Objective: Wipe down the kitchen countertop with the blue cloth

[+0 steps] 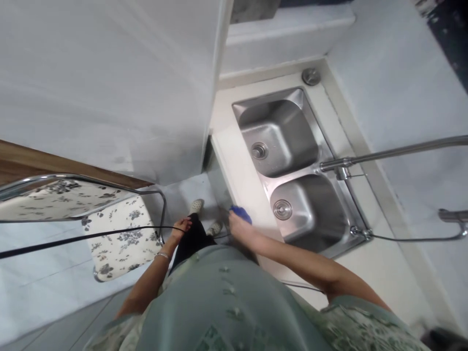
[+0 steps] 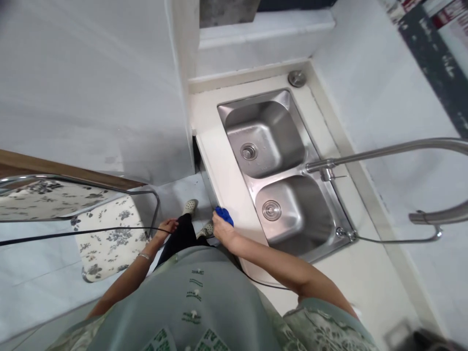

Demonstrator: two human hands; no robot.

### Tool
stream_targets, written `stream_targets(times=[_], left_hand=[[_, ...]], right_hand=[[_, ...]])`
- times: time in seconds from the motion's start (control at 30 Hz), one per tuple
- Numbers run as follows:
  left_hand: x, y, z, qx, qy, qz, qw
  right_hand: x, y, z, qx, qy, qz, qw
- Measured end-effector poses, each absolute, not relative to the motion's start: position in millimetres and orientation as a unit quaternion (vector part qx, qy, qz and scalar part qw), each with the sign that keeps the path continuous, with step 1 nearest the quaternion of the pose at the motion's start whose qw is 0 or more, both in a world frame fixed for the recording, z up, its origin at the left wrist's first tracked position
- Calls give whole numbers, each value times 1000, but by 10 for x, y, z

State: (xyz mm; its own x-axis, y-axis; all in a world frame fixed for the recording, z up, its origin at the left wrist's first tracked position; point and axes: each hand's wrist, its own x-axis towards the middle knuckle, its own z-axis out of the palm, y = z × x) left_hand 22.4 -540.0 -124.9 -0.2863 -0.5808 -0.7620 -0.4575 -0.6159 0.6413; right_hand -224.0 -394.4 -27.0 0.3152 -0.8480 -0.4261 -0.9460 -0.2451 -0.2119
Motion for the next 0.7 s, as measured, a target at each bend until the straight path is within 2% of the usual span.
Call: stream_targets(times=[0.27,0.4,0.53,0.7], left_hand=[[-264,-5793,-921,509,-539,-664,99],[-740,-6198,-523,414,-614,-654,155],[-1222,-6403,-104,280,-721,-594,220],[-1754,-6357,147,198,-789,-543,210]], right_hand=[[-2759,-3931,258,-802,552,-16,230],[-2899,-4332,192,-764,608,-93,195],[-2983,-4620,132,-735,644,-135,160],[-2976,-4327,130,-665,718,-162,129]])
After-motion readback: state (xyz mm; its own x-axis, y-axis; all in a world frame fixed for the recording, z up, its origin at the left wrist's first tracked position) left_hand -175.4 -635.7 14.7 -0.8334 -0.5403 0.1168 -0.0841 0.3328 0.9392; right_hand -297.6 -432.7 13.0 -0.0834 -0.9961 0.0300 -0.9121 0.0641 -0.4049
